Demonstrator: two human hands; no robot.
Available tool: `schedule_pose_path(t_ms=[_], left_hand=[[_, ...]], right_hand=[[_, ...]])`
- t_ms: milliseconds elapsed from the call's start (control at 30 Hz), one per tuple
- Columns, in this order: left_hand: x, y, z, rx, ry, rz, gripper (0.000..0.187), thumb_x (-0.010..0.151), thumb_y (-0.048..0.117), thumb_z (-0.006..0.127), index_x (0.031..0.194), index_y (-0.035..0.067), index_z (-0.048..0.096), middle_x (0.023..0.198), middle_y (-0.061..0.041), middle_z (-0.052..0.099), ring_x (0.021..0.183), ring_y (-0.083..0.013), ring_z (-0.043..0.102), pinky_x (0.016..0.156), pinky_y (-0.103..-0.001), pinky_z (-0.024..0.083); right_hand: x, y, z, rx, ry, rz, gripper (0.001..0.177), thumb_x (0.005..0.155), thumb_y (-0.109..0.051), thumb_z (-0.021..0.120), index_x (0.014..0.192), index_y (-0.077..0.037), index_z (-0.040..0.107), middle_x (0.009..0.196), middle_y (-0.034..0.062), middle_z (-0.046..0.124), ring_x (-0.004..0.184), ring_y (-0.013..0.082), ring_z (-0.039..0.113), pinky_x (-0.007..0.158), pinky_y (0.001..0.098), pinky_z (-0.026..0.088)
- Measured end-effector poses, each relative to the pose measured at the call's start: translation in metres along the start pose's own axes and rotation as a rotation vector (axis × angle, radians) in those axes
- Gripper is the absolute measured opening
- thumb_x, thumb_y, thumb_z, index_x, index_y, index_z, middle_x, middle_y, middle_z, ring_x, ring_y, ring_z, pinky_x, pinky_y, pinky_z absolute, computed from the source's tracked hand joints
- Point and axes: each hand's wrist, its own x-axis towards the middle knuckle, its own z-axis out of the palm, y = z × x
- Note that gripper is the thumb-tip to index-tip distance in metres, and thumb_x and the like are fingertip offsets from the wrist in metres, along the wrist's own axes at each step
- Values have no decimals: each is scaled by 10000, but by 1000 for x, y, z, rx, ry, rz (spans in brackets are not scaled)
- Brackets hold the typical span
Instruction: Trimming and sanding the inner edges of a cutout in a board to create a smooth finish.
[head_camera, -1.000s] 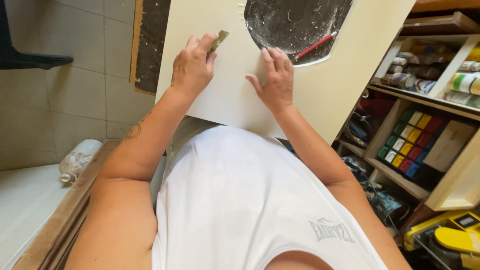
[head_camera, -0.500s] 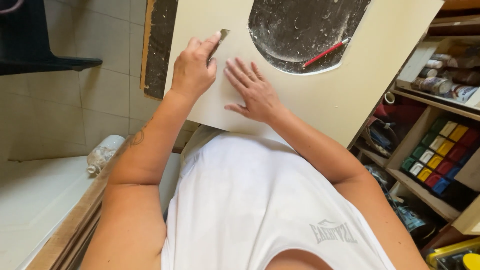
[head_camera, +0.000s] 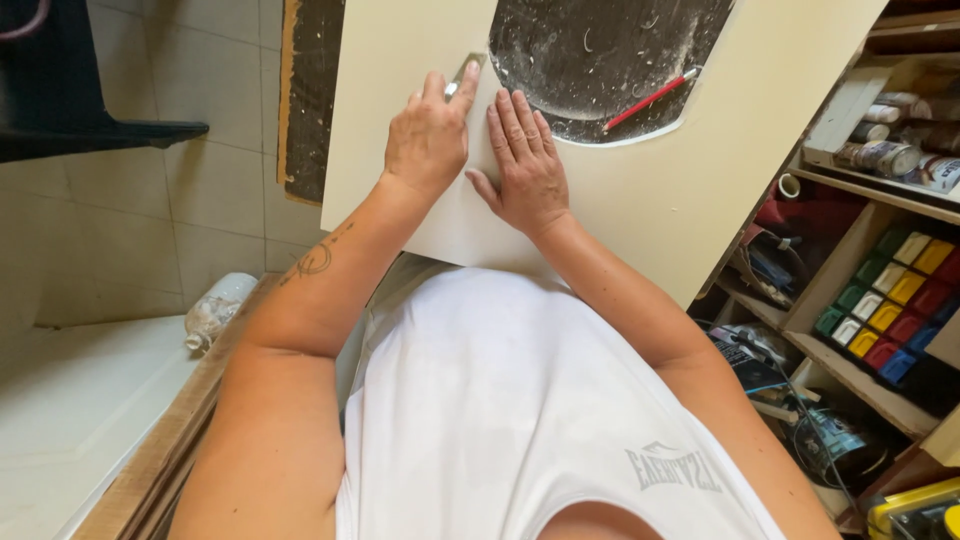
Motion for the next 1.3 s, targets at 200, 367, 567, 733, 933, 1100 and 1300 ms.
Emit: schedule_pose_path(t_ms=[200,367,567,733,933,1100,1300], left_hand=[[5,4,5,25,-21,-26,626,1007,112,546,1618,197,443,1131,-141,527,717,-336,589,543,-516,570],[6,9,5,49,-47,-38,661,977,103,555,1621,197,438,1146,-140,527,722,-343,606,561,-514,576],[11,15,-7,67,-75,-55,656,985,47,543,1618,155,408,1139,-167,546,716,-335,630,572,-504,584],[13,16,4,98,-91,-80,615,1028,106,504,1629,183,401,1153,-151,524,664,-321,626,559,-497,586],[13,18,-7,58,-139,-79,689,971,70,518,1636,202,389,1162,-159,539,717,-352,651,613,-512,591],[14,19,-1,113,-135,-77,672,991,79,518,1638,196,384,1154,-141,535,682,-315,644,561,-474,592],[17,18,0,71,-161,-90,685,985,60,491,1643,200,365,1161,-146,525,680,-333,650,585,-494,586]], right_hand=[[0,0,2,-6,-2,1,754,1145,-550,506,1621,29,426,1692,204,347,1590,375,332,1327,488,285],[2,1,2,8,19,-5,719,1134,-505,517,1601,39,457,1681,213,363,1580,385,351,1316,492,301],[4,2,2,-4,18,-10,723,1134,-505,536,1606,36,450,1685,213,354,1584,382,341,1315,491,307],[1,1,2,-8,25,-12,706,1135,-499,509,1592,39,472,1676,216,368,1575,385,356,1307,488,312],[0,1,3,-6,17,-6,700,1127,-477,524,1596,40,466,1685,209,355,1582,384,344,1311,488,305],[0,1,5,-14,7,-2,720,1128,-495,523,1607,37,447,1692,206,344,1588,379,333,1317,485,297],[0,1,6,0,15,-1,715,1122,-482,538,1604,38,447,1689,207,350,1586,384,341,1314,486,304]])
